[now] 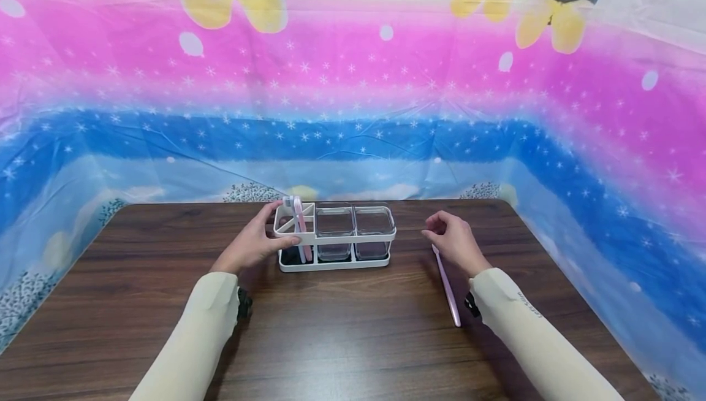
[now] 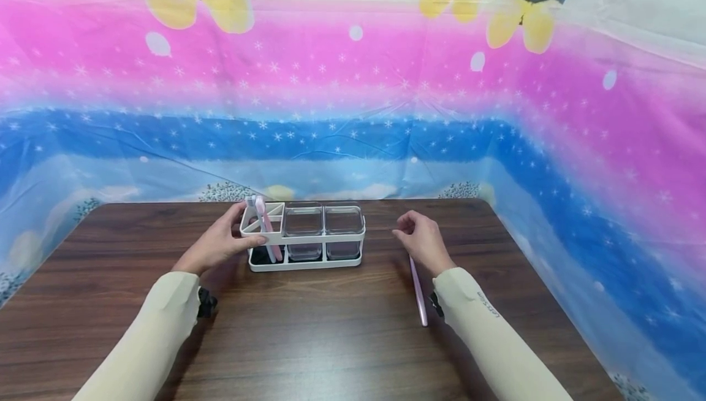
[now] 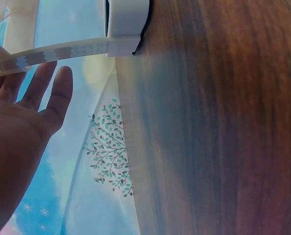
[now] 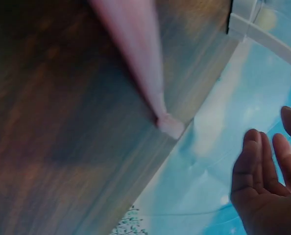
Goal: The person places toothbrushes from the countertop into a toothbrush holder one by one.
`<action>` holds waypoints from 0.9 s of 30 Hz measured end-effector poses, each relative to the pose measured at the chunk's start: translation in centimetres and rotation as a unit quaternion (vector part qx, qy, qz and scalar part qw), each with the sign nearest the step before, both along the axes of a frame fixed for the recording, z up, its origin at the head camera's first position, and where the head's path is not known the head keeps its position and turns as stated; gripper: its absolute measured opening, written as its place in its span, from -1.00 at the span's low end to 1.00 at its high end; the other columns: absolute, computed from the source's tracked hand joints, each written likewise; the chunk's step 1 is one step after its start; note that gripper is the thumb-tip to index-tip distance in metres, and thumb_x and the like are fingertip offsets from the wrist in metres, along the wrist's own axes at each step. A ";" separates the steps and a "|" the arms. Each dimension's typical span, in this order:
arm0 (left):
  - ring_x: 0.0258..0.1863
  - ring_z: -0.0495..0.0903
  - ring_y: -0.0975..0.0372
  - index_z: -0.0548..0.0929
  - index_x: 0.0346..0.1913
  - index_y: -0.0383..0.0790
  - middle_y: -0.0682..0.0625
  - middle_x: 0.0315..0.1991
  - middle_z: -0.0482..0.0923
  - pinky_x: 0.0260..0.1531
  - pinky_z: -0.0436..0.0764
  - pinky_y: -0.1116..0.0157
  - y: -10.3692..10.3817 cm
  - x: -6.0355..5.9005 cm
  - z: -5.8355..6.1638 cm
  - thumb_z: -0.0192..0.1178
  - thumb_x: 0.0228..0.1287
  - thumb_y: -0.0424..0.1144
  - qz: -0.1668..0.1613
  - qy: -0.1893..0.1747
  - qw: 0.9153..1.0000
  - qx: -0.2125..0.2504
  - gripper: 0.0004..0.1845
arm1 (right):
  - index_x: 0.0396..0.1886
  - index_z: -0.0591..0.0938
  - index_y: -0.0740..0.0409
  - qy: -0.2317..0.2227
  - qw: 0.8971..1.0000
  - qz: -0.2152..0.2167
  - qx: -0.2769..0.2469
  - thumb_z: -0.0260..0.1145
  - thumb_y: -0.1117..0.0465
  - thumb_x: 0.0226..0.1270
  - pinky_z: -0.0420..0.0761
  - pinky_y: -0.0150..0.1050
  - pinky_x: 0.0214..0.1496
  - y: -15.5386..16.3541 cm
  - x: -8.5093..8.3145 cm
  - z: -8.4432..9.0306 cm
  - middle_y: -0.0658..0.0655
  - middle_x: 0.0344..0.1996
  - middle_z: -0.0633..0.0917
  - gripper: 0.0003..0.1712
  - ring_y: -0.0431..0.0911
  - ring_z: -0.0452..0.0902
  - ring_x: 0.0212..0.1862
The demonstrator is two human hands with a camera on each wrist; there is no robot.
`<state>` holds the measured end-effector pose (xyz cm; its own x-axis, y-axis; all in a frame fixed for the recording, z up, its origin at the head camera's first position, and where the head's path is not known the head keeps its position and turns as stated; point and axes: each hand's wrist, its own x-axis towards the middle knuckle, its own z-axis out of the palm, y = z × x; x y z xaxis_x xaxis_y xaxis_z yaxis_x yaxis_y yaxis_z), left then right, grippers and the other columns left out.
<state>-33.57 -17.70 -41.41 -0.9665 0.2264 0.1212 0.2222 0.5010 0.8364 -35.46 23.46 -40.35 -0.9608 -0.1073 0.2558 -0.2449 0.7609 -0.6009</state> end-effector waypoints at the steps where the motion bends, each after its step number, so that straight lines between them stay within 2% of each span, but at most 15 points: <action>1: -0.03 0.50 -0.03 -0.05 0.49 -0.04 -0.27 0.13 0.35 -0.14 0.52 0.05 0.0 0.0 0.0 0.37 0.01 0.18 0.000 0.000 1.000 0.000 0.10 | -0.16 0.60 0.20 -0.010 1.000 -0.004 0.008 0.36 0.21 0.24 0.53 -0.11 -0.18 0.2 0.0 -0.1 0.10 -0.28 0.63 -0.78 -0.04 0.53 -0.23; 15: -0.03 0.50 -0.02 -0.05 0.49 -0.05 -0.26 0.14 0.34 -0.13 0.51 0.05 0.0 0.0 0.0 0.36 0.02 0.18 0.002 0.004 1.000 -0.006 0.09 | -0.19 0.58 0.29 -0.094 0.991 -0.036 0.083 0.35 0.30 0.15 0.48 -0.10 -0.21 1.6 0.3 -1.3 0.12 -0.37 0.60 -0.76 -0.02 0.50 -0.29; 22: -0.03 0.49 -0.03 -0.05 0.49 -0.04 -0.26 0.14 0.34 -0.13 0.51 0.04 0.0 0.0 0.1 0.36 0.02 0.17 0.001 0.003 1.000 -0.007 0.08 | -0.24 0.56 0.28 -0.159 0.982 -0.051 0.084 0.44 0.26 0.10 0.50 -0.19 -0.37 1.7 0.5 -1.6 0.13 -0.39 0.59 -0.72 -0.07 0.51 -0.40; 27: -0.02 0.48 -0.03 -0.05 0.49 -0.03 -0.27 0.14 0.34 -0.11 0.49 0.02 0.1 0.0 0.1 0.36 0.01 0.18 0.004 0.003 1.000 -0.010 0.08 | -0.26 0.56 0.27 -0.172 0.979 -0.056 0.090 0.44 0.30 0.09 0.49 -0.17 -0.35 1.7 0.5 -2.0 0.12 -0.39 0.58 -0.74 -0.06 0.49 -0.38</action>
<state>-33.53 -17.62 -41.27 -0.9676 0.2212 0.1219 0.2227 0.5201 0.8246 -34.95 25.16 -42.31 -0.9950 -0.0099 -0.0995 0.0399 0.8729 -0.4863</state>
